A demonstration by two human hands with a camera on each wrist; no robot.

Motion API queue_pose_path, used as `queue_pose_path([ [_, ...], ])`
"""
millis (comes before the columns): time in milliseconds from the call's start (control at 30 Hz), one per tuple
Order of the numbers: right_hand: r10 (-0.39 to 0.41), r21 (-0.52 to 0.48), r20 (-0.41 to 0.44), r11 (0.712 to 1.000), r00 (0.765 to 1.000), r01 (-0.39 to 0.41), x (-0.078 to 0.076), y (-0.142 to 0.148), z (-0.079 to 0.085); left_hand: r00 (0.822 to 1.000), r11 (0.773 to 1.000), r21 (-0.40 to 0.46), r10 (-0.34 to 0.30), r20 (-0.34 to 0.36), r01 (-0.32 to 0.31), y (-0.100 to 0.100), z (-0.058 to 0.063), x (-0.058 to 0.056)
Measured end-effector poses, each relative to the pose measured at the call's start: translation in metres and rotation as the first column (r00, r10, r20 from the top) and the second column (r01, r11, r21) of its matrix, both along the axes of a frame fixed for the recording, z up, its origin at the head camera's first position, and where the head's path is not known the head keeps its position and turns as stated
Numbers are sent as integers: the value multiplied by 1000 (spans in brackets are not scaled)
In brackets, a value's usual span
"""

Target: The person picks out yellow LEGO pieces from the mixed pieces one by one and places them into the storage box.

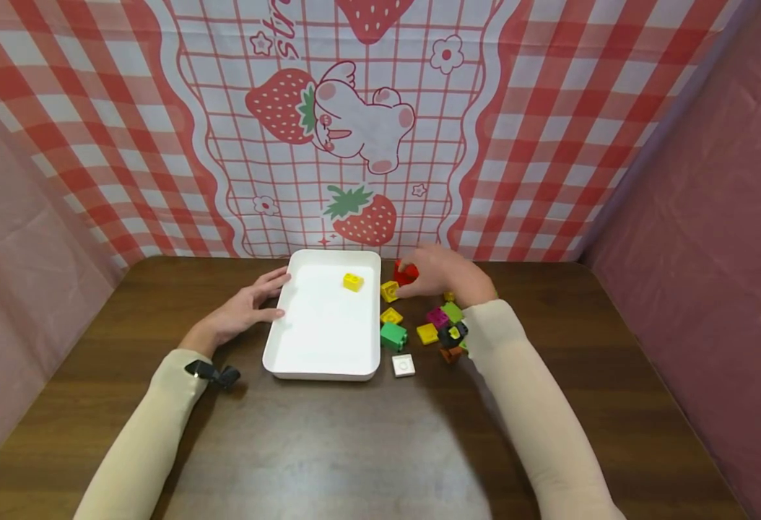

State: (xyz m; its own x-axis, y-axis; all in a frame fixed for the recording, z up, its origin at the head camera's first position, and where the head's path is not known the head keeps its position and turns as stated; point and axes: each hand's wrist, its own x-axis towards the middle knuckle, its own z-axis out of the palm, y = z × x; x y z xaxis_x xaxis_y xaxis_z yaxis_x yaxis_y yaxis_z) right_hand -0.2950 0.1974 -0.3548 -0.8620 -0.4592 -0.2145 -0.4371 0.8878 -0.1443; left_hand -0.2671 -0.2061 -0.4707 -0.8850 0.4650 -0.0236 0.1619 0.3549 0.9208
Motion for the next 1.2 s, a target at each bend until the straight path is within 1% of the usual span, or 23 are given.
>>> queue_pose_path([
  [200, -10, 5, 3, 1000, 1000, 10, -2, 11, 2, 1000, 1000, 5, 2, 0, -2, 0, -1, -1],
  [400, -25, 7, 29, 1000, 999, 25, -5, 23, 6, 1000, 1000, 3, 0, 0, 0, 0, -2, 0],
  [633, -45, -16, 49, 999, 998, 46, -4, 34, 11, 1000, 1000, -12, 4, -5, -4, -1, -3, -2],
  [1000, -56, -42, 76, 997, 996, 59, -6, 44, 6, 1000, 1000, -3, -4, -6, 4, -2, -3, -3],
  [1200, -36, -34, 110, 999, 993, 40, -11, 49, -1, 1000, 1000, -14, 1, -6, -1, -1, -3, -3],
])
